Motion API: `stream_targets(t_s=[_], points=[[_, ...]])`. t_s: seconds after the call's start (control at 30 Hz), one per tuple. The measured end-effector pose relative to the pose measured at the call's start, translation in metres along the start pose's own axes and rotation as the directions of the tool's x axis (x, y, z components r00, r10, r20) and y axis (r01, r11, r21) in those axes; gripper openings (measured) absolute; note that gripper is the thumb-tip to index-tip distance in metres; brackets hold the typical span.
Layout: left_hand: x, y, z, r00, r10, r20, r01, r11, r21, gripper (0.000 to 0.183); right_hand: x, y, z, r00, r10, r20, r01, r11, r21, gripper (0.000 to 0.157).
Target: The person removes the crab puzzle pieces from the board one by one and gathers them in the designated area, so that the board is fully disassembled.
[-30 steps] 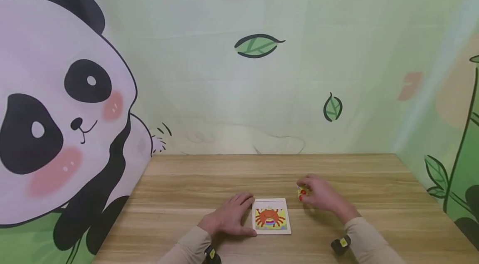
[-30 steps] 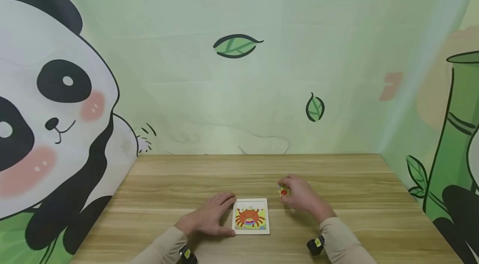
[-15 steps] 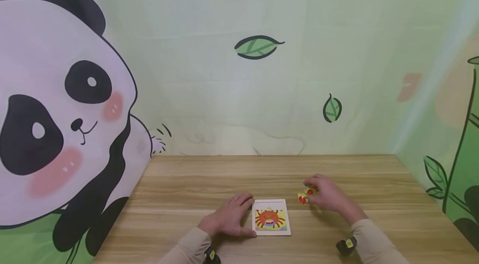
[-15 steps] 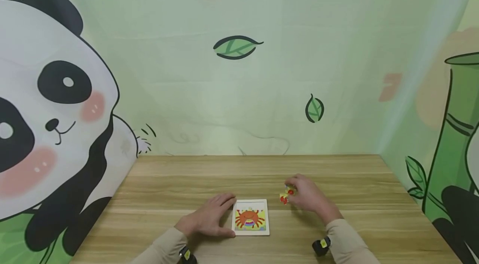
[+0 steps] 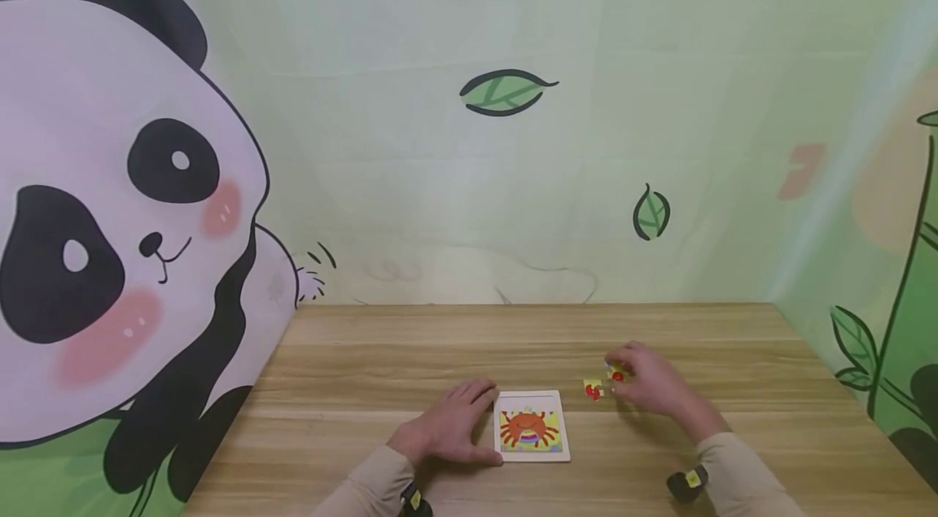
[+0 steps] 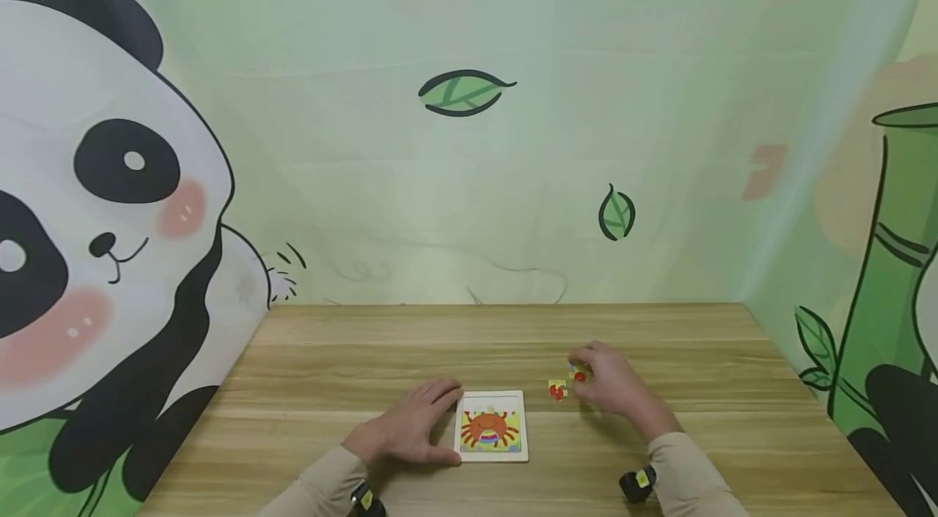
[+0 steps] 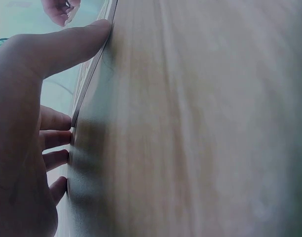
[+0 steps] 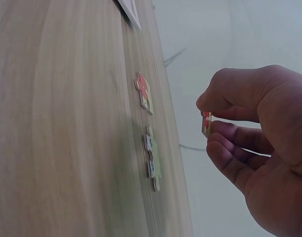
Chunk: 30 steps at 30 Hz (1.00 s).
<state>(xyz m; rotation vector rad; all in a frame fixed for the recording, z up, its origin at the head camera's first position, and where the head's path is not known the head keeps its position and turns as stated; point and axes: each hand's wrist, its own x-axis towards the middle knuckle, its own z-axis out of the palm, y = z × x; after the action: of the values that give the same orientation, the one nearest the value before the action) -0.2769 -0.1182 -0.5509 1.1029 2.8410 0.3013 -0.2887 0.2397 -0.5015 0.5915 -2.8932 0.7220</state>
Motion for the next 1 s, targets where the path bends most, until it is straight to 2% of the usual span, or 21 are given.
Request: stream_targets(t_s=[0.5,1.0], points=[[0.0,0.0,0.0,1.0,-0.021,0.017,0.022,1.0,-0.017,0.104,-0.006,0.013,-0.003,1.0,0.011,-0.012,-0.011,1.0,-0.011,0.044],[-0.001,0.003,-0.003,1.0,-0.007,0.012,0.007,1.0,-0.017,0.103,-0.019,0.031,-0.003,0.998,0.06,0.004,-0.06,0.998,-0.019,0.044]])
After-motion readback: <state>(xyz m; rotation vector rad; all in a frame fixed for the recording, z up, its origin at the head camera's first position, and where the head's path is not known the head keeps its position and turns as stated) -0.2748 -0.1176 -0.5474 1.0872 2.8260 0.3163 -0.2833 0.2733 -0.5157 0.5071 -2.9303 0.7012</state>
